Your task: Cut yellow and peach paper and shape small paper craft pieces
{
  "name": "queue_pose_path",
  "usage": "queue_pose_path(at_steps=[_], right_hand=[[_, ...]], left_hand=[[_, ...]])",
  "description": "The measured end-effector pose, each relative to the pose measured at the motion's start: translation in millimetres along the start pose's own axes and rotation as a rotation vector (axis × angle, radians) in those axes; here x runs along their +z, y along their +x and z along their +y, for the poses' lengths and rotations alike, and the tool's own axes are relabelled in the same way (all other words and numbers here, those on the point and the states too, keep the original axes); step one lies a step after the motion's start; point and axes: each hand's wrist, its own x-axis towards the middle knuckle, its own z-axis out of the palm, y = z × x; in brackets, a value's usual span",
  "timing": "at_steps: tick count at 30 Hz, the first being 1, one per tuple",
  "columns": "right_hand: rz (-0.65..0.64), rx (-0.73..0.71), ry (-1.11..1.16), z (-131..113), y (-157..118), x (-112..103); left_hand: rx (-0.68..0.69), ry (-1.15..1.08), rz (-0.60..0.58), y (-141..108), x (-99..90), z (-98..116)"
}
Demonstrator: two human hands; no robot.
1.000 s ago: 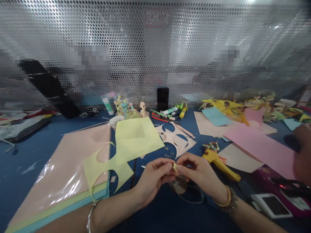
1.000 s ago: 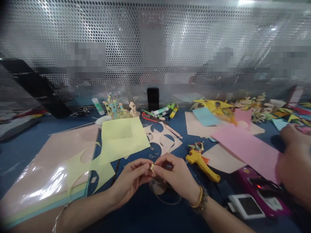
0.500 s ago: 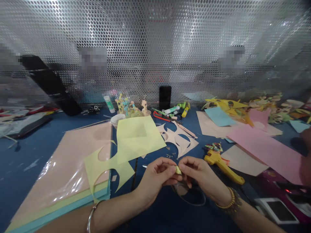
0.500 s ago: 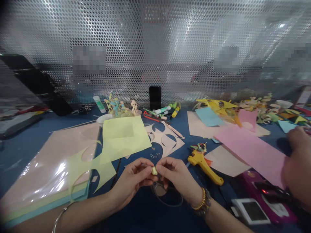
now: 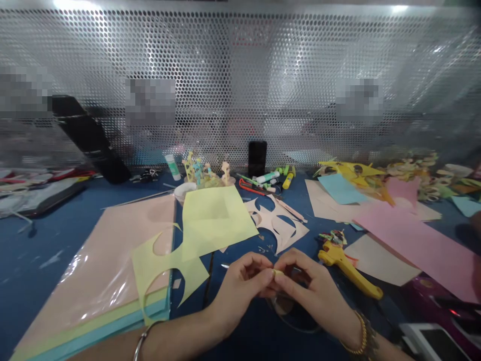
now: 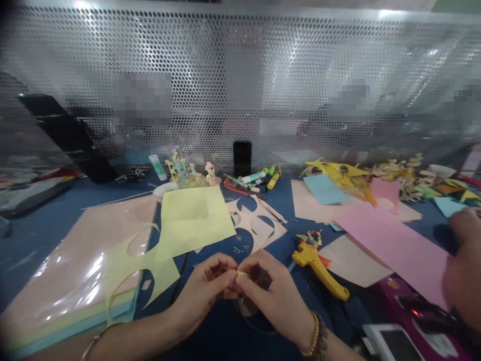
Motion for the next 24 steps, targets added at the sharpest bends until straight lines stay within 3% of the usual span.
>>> queue_pose_path(at_steps=[7,14,24], right_hand=[[0.014,-0.075,-0.122,1.6,-2.9,0.1],[0.133,-0.149,-0.138,6.4,-0.6,-3.4],[0.111,-0.085,-0.144,2.2,-0.5,-4.6]], left_hand=[[0.015,0.006,0.035,0.7,-0.2,0.3],[-0.009,-0.032,-0.009,0.9,-1.8,-0.9],[0.003,-0.006,-0.015,2.2,-1.2,0.2]])
